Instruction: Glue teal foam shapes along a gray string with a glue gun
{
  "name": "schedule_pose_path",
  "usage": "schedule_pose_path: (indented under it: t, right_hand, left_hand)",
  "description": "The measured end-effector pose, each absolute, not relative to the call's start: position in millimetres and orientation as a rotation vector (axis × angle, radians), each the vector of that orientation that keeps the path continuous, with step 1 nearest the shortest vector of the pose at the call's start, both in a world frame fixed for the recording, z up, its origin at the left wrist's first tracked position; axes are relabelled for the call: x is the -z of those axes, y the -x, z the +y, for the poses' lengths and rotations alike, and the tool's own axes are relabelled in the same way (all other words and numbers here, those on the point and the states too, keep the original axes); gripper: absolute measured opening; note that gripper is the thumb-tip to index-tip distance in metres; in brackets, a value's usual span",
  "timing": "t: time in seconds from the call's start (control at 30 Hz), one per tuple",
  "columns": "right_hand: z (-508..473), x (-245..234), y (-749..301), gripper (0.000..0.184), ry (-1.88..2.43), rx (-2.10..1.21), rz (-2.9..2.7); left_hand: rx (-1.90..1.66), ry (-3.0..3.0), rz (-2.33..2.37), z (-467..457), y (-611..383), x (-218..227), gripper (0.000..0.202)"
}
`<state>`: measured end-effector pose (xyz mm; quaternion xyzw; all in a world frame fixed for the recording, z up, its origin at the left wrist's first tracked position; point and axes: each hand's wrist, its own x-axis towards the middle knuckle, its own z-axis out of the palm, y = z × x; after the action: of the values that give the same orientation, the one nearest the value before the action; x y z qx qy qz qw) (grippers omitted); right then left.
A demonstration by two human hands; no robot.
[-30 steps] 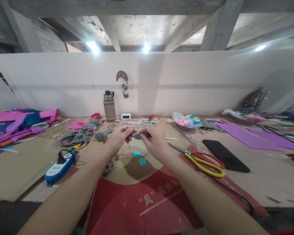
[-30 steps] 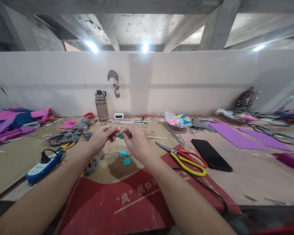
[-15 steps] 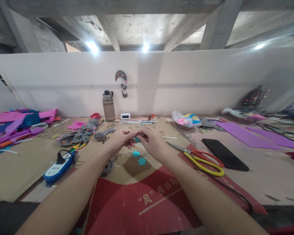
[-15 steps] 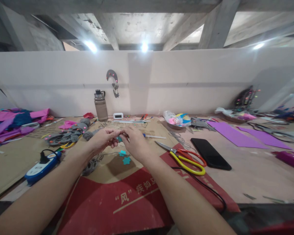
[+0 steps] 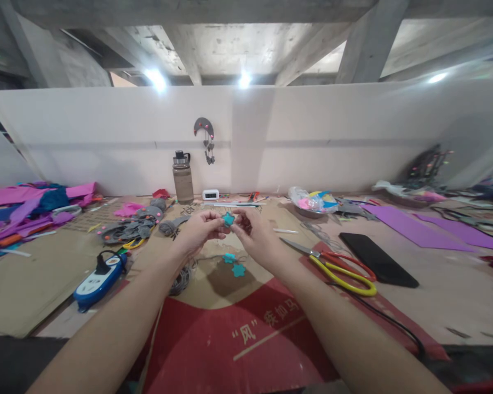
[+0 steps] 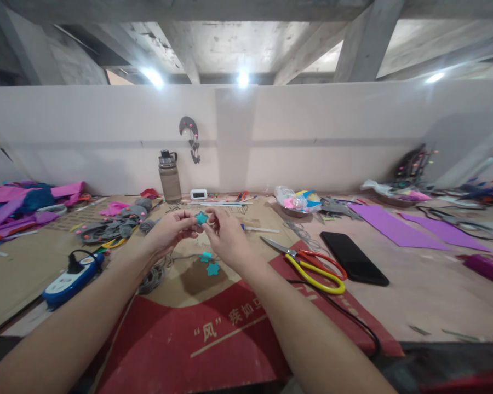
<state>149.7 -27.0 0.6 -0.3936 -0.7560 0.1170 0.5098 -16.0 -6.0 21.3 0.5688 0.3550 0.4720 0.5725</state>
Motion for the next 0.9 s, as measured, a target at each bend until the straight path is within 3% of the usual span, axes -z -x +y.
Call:
schedule_pose_path:
  t: [0.23,0.43,0.73,0.9]
  right_hand:
    - [-8,2,-174,0.019,1.394,-0.088,-1.753]
    - [5,20,-190,0.03,1.956,-0.208,-1.98]
    - [16,46,-186,0.019,1.858,-0.316,-1.811]
    - [26,43,-188,0.013,1.729,-0.444,-1.649]
  left_hand:
    - [-1.207,-1.317,0.891,-2,19,-21,0.025]
    - [-1.274,-1.272,0.817,3,21,-20,0.026]
    - [-1.282,-1.179,0.753,4,20,-18,0.031]
    - [-1.281,-1.212,0.771,4,22,-19,0.024]
